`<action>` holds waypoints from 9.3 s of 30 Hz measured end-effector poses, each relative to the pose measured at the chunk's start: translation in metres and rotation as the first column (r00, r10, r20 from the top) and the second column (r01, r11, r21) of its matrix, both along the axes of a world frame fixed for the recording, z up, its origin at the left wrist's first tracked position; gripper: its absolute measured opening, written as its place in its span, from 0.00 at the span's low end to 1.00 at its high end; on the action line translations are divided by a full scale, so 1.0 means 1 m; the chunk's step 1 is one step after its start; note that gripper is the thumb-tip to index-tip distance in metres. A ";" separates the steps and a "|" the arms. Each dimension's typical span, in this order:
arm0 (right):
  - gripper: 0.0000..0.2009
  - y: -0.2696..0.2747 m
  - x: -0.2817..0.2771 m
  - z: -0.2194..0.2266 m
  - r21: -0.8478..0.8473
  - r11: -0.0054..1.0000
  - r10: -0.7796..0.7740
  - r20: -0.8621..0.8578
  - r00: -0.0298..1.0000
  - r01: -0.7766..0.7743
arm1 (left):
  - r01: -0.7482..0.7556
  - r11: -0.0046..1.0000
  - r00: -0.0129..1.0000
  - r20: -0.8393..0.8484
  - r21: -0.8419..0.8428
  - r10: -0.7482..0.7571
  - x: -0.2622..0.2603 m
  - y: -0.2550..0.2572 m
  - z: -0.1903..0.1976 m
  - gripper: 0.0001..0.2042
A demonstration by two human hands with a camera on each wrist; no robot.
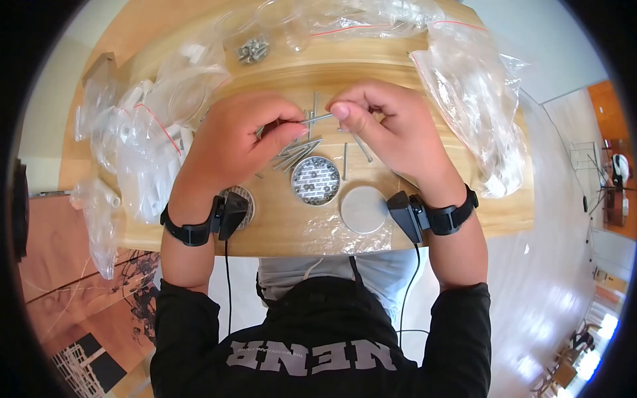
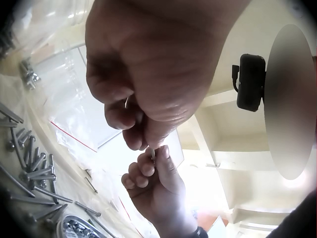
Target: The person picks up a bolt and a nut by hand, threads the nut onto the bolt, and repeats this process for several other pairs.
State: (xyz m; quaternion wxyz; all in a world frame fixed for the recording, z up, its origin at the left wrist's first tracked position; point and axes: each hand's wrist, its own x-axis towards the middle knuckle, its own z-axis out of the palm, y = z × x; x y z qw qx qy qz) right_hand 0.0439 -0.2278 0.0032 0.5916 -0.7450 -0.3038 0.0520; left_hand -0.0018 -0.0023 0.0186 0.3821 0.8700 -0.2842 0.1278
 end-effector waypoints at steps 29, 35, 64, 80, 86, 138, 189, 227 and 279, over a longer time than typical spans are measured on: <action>0.06 -0.005 0.009 -0.006 -0.036 0.998 -0.044 -0.004 0.999 0.044 | -0.134 0.981 0.991 -0.040 -0.138 0.129 0.000 0.002 0.000 0.05; 0.05 -0.005 0.005 -0.005 0.010 0.999 -0.053 -0.010 0.999 0.053 | -0.163 0.978 0.986 -0.043 -0.128 0.159 -0.002 0.002 0.007 0.05; 0.11 -0.104 0.094 -0.016 -0.550 0.720 -0.480 0.044 0.876 0.423 | -0.333 0.943 0.925 0.200 0.022 0.322 0.001 0.020 -0.002 0.05; 0.09 -0.056 0.071 -0.017 -0.434 0.898 -0.088 -0.334 0.939 -0.070 | -0.322 0.941 0.933 0.203 0.104 0.296 0.001 0.023 0.003 0.06; 0.08 -0.059 0.068 -0.021 -0.468 0.879 -0.025 -0.230 0.973 -0.088 | -0.325 0.939 0.931 0.214 0.111 0.297 0.001 0.024 0.002 0.07; 0.14 -0.066 0.095 -0.020 -0.795 0.241 -0.273 0.494 0.825 0.556 | -0.133 0.888 0.925 -0.267 0.441 0.271 -0.003 0.028 -0.001 0.05; 0.05 -0.118 0.004 0.020 -0.585 0.804 -0.126 0.005 0.992 0.105 | -0.049 0.769 0.979 -0.121 0.637 0.162 -0.026 0.036 -0.013 0.07; 0.03 -0.131 -0.089 -0.005 -0.033 0.998 -0.066 -0.334 0.940 0.058 | 0.038 0.829 0.977 -0.194 0.558 0.085 -0.044 -0.029 0.005 0.06; 0.06 -0.025 -0.091 -0.007 -0.083 0.982 0.155 -0.135 0.979 -0.167 | -0.069 0.997 0.835 -0.547 0.017 0.067 -0.100 -0.043 -0.003 0.05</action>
